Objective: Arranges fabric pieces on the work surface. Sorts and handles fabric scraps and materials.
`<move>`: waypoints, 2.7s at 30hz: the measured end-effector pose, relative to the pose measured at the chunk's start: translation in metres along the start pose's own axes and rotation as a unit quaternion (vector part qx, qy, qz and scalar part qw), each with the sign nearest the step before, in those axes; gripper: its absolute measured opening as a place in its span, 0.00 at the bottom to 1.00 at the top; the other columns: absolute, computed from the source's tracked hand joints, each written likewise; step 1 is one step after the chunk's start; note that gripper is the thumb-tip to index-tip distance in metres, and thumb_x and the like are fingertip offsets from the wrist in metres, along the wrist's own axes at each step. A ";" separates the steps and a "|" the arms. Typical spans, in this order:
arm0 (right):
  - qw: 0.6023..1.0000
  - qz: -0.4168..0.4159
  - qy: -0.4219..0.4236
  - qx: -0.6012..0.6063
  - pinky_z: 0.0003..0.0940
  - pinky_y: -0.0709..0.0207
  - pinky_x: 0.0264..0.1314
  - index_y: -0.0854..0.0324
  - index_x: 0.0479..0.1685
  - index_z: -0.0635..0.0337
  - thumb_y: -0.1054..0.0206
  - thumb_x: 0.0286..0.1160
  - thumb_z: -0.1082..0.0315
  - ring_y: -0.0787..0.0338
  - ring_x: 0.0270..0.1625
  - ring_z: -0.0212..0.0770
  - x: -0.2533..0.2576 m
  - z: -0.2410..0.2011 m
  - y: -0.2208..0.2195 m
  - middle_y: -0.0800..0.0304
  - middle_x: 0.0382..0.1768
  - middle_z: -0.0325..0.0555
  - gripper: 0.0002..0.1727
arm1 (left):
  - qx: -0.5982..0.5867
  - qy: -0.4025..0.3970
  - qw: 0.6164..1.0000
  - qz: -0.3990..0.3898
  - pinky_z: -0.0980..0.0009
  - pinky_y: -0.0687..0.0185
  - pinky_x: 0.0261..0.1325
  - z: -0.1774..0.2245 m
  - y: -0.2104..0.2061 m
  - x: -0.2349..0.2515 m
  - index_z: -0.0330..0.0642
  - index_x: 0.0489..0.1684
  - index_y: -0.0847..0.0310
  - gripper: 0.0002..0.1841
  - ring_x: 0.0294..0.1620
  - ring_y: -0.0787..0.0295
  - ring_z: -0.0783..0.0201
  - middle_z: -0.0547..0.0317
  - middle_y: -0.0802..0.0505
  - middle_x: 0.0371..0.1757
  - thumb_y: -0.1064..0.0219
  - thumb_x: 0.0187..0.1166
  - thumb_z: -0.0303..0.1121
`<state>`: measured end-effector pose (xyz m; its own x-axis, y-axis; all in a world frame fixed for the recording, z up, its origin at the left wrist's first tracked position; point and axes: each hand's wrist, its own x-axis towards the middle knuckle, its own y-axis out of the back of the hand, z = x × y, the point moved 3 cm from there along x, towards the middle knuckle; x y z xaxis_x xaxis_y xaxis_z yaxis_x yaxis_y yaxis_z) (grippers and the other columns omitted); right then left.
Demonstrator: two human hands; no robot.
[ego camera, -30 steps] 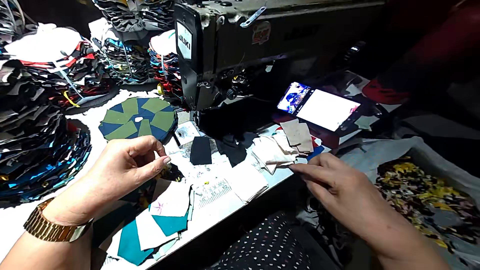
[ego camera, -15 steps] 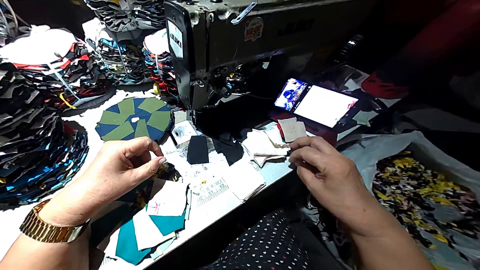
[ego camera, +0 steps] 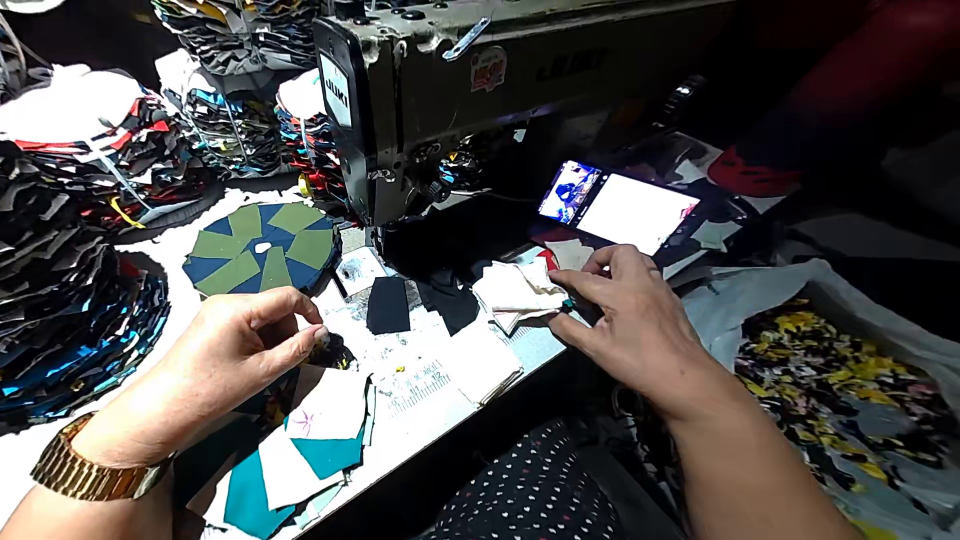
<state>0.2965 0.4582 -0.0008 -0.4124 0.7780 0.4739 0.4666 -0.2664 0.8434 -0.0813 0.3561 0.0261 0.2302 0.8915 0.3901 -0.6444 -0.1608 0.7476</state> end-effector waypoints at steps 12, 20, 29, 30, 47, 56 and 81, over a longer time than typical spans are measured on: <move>0.999 0.038 0.007 0.006 0.64 0.27 0.54 0.08 0.40 0.65 0.34 0.67 0.73 0.20 0.58 0.65 0.011 0.006 -0.004 0.18 0.56 0.60 0.10 | 0.036 -0.001 0.999 -0.007 0.84 0.34 0.16 0.000 -0.001 -0.001 0.51 0.40 0.11 0.09 0.15 0.29 0.82 0.77 0.19 0.18 0.33 0.79 0.44; 0.994 0.059 0.072 -0.055 0.64 0.29 0.57 0.09 0.36 0.62 0.37 0.69 0.66 0.20 0.62 0.66 0.009 -0.018 -0.004 0.16 0.63 0.60 0.12 | 0.046 0.005 0.999 -0.016 0.84 0.32 0.18 0.003 -0.002 -0.002 0.52 0.40 0.11 0.09 0.17 0.27 0.82 0.77 0.17 0.19 0.33 0.79 0.44; 0.992 0.034 -0.063 0.103 0.55 0.21 0.44 0.15 0.51 0.64 0.41 0.82 0.69 0.12 0.42 0.51 0.020 0.005 -0.005 0.12 0.41 0.55 0.11 | 0.053 0.002 0.998 -0.030 0.83 0.30 0.19 0.003 -0.001 -0.001 0.53 0.40 0.11 0.09 0.18 0.26 0.82 0.78 0.18 0.20 0.34 0.80 0.45; 0.993 0.030 -0.062 0.092 0.57 0.20 0.44 0.16 0.56 0.63 0.42 0.83 0.70 0.11 0.43 0.53 0.020 0.001 -0.005 0.11 0.42 0.56 0.12 | 0.056 0.000 0.998 -0.033 0.83 0.30 0.20 0.003 -0.001 -0.001 0.53 0.40 0.11 0.09 0.18 0.26 0.82 0.78 0.18 0.20 0.34 0.80 0.45; 0.908 0.056 -0.214 0.357 0.21 0.18 0.35 0.18 0.54 0.58 0.35 0.84 0.69 0.15 0.29 0.22 0.038 0.026 0.007 0.13 0.32 0.35 0.07 | 0.055 -0.018 0.998 -0.022 0.83 0.28 0.21 0.005 0.001 -0.001 0.53 0.40 0.12 0.08 0.20 0.24 0.82 0.78 0.16 0.22 0.34 0.80 0.42; 0.828 0.025 -0.245 0.504 0.29 0.10 0.48 0.16 0.55 0.58 0.41 0.82 0.78 0.08 0.42 0.31 0.039 0.011 0.016 0.09 0.43 0.39 0.11 | 0.034 -0.013 0.999 -0.018 0.83 0.28 0.21 0.008 0.005 -0.003 0.50 0.41 0.11 0.06 0.19 0.24 0.82 0.76 0.16 0.21 0.33 0.80 0.38; 0.968 -0.026 0.187 0.167 0.32 0.17 0.38 0.12 0.46 0.63 0.31 0.75 0.65 0.16 0.37 0.37 0.009 -0.140 -0.019 0.16 0.44 0.49 0.10 | 0.037 -0.005 0.998 0.042 0.78 0.27 0.26 0.001 0.023 0.001 0.39 0.48 0.13 0.08 0.20 0.25 0.76 0.66 0.15 0.22 0.34 0.83 0.33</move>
<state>0.1747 0.3904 0.0229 -0.6671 0.5092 0.5438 0.6388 0.0155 0.7692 -0.0957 0.3530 0.0444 0.1853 0.8688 0.4591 -0.6070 -0.2662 0.7488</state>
